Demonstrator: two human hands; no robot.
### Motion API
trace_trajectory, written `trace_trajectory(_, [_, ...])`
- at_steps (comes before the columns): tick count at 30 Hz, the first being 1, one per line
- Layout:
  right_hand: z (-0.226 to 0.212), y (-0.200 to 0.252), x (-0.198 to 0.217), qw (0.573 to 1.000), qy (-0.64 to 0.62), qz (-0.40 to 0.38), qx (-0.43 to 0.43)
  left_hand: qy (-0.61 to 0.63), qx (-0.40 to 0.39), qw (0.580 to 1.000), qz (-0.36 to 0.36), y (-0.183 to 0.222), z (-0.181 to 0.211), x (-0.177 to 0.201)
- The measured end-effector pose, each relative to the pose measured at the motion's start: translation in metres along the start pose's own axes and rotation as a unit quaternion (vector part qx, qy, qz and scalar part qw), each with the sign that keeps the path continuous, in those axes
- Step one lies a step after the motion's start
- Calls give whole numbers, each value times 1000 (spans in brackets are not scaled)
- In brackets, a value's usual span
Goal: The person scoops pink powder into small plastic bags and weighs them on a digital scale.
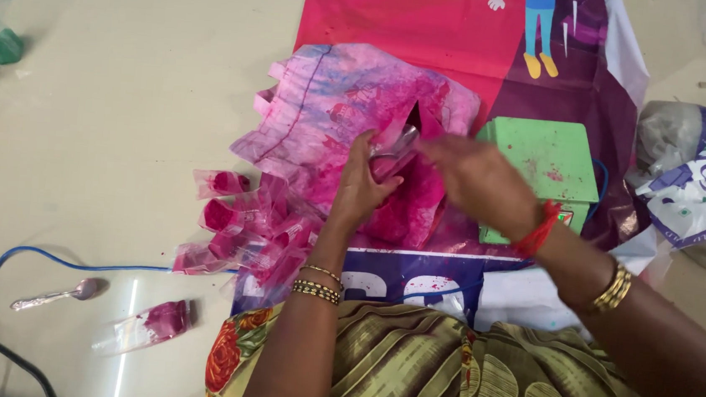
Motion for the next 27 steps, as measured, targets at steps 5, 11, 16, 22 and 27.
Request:
trace_trajectory(5, [10, 10, 39, 990, -97, 100, -29, 79, 96, 992, 8, 0, 8, 16])
trace_trajectory(11, [104, 63, 5, 881, -313, 184, -302, 47, 58, 995, 71, -7, -17, 35])
trace_trajectory(16, [100, 86, -75, 874, -329, 78, -350, 11, 69, 992, 104, -6, -11, 54])
trace_trajectory(22, [80, 103, -107, 898, -334, 55, -280, 29, 39, 991, 122, -9, -8, 57])
trace_trajectory(27, [114, 105, -112, 885, -301, 136, -329, 29, 89, 991, 99, -10, -12, 54])
Point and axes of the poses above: each hand's wrist, its own y-axis away from the middle knuckle, its own x-axis out of the back of the hand, z = x × y, the point moved 9 cm from there along -y, towards the middle knuckle, and after that the axes turned 2 degrees about y, right-handed, at the moved point
